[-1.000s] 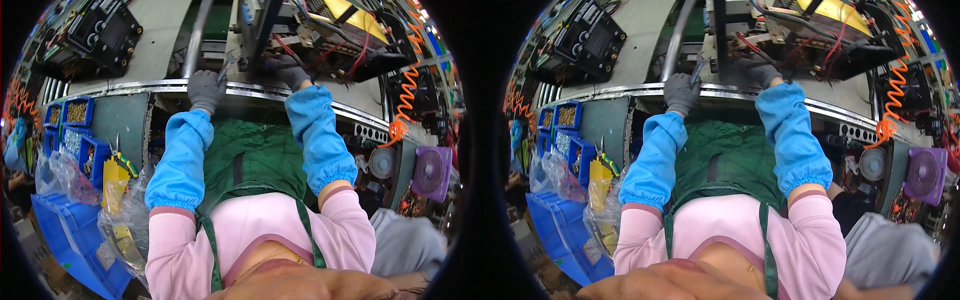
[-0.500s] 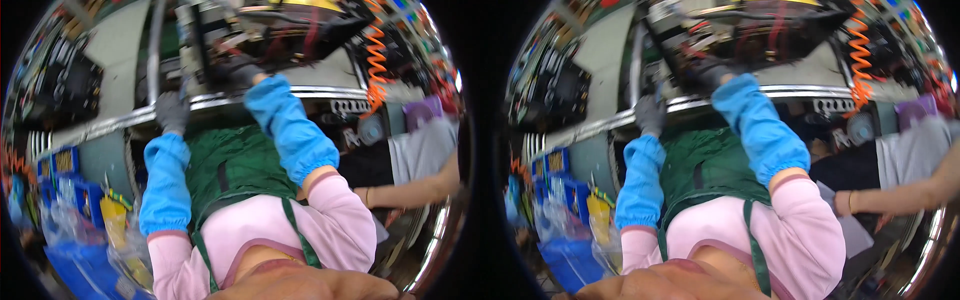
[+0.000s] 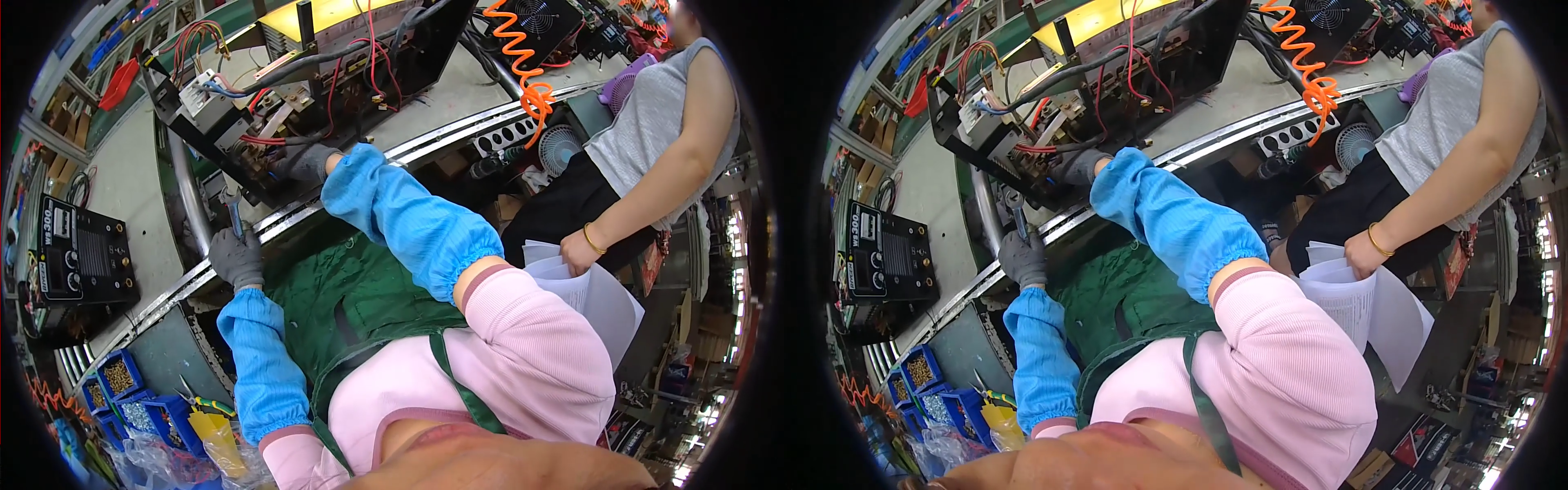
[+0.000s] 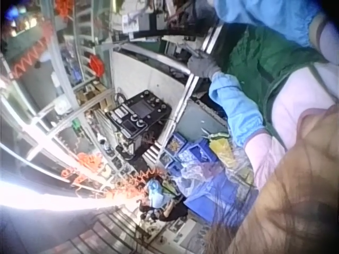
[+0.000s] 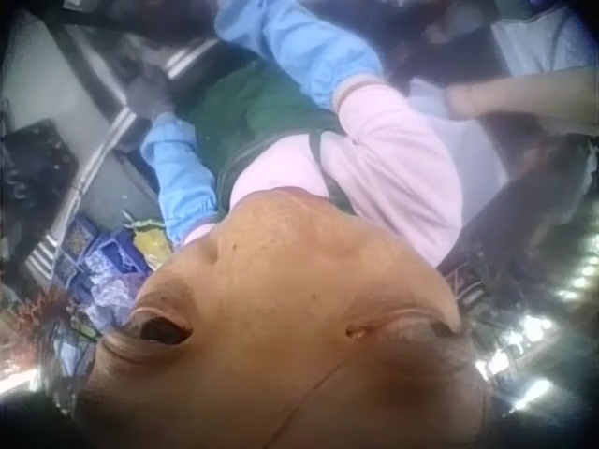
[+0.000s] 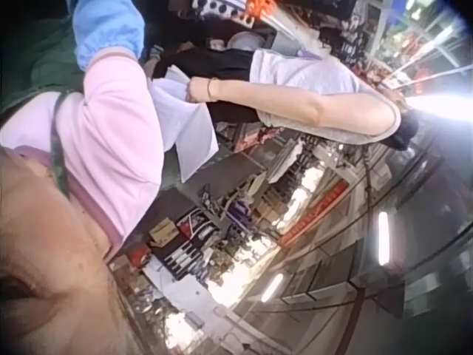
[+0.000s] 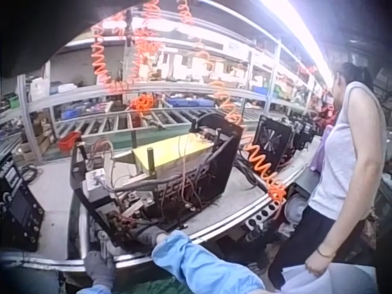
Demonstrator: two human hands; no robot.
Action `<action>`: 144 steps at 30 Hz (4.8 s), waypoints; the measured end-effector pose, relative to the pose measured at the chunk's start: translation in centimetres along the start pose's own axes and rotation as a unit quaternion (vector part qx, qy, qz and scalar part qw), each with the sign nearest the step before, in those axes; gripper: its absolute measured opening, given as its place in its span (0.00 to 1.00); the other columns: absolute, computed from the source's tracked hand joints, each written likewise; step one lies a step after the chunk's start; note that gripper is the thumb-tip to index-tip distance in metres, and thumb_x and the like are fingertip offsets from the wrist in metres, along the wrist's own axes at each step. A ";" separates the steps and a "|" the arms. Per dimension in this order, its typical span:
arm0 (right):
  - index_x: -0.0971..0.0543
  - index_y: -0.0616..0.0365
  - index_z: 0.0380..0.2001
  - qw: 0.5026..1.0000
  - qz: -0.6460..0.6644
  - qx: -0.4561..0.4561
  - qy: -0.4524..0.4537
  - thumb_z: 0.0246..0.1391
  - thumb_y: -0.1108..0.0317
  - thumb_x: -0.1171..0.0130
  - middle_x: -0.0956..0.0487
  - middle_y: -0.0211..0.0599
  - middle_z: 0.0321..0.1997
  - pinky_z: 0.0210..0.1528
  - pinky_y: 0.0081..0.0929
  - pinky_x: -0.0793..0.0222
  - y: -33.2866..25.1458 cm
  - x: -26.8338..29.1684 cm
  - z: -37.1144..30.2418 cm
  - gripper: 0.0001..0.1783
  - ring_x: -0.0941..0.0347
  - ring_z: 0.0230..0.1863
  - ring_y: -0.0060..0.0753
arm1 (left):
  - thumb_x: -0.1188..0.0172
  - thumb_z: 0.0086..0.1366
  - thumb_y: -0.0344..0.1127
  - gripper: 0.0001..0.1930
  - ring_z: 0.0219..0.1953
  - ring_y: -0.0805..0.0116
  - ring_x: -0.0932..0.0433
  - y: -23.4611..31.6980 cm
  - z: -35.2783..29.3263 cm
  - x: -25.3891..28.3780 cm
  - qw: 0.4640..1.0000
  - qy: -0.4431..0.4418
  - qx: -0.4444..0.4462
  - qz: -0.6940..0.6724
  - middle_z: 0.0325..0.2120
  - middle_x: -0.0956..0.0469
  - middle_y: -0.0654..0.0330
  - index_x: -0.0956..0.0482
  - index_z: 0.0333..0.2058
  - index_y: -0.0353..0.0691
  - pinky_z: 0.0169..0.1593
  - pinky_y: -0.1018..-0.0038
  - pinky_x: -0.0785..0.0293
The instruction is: The person assembles components inside an electronic enclosure by hand, taking circuit boards and wires from a parts bin and a plastic bag, then securing them with a wrench and screwdriver.
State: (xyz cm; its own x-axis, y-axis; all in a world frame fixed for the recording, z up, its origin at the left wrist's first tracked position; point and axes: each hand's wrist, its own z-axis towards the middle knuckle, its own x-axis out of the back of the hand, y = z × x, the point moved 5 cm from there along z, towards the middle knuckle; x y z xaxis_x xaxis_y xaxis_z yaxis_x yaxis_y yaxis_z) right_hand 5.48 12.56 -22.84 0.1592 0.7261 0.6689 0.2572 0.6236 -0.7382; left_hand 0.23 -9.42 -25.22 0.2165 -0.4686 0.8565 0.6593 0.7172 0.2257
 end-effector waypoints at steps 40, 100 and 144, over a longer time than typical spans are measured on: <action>0.22 0.51 0.46 0.978 -0.125 0.134 0.094 0.55 0.59 0.45 0.21 0.41 0.43 0.48 0.36 0.30 -0.6 0.9 -2.8 0.16 0.26 0.47 0.44 | 0.36 0.50 0.45 0.12 0.33 0.56 0.26 -0.2 0.1 0.0 1.000 -0.020 -0.003 0.000 0.23 0.25 0.58 0.24 0.20 0.42 0.39 0.60 0.31; 0.25 0.54 0.38 0.913 -0.319 0.248 0.060 0.52 0.60 0.45 0.20 0.44 0.33 0.39 0.38 0.27 -2.2 -0.1 -1.6 0.13 0.23 0.36 0.49 | 0.37 0.50 0.44 0.11 0.34 0.57 0.26 -0.2 -0.4 0.3 1.000 -0.020 0.010 0.006 0.23 0.25 0.59 0.23 0.21 0.43 0.40 0.60 0.31; 0.22 0.55 0.35 0.905 -0.334 0.261 -0.033 0.53 0.56 0.46 0.21 0.50 0.28 0.32 0.46 0.29 -1.8 0.8 -0.3 0.14 0.24 0.32 0.55 | 0.42 0.50 0.48 0.12 0.36 0.61 0.25 -0.6 -0.2 0.1 0.997 -0.066 0.041 -0.005 0.26 0.23 0.62 0.20 0.22 0.48 0.44 0.65 0.31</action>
State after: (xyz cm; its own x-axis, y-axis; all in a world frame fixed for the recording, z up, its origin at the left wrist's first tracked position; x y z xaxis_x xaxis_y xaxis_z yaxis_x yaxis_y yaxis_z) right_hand 5.46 11.94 -20.91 0.0731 0.1425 0.9871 -0.2138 0.9690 -0.1240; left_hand 0.02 -10.02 -25.41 0.1098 -0.4079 0.9064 0.5988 0.7550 0.2673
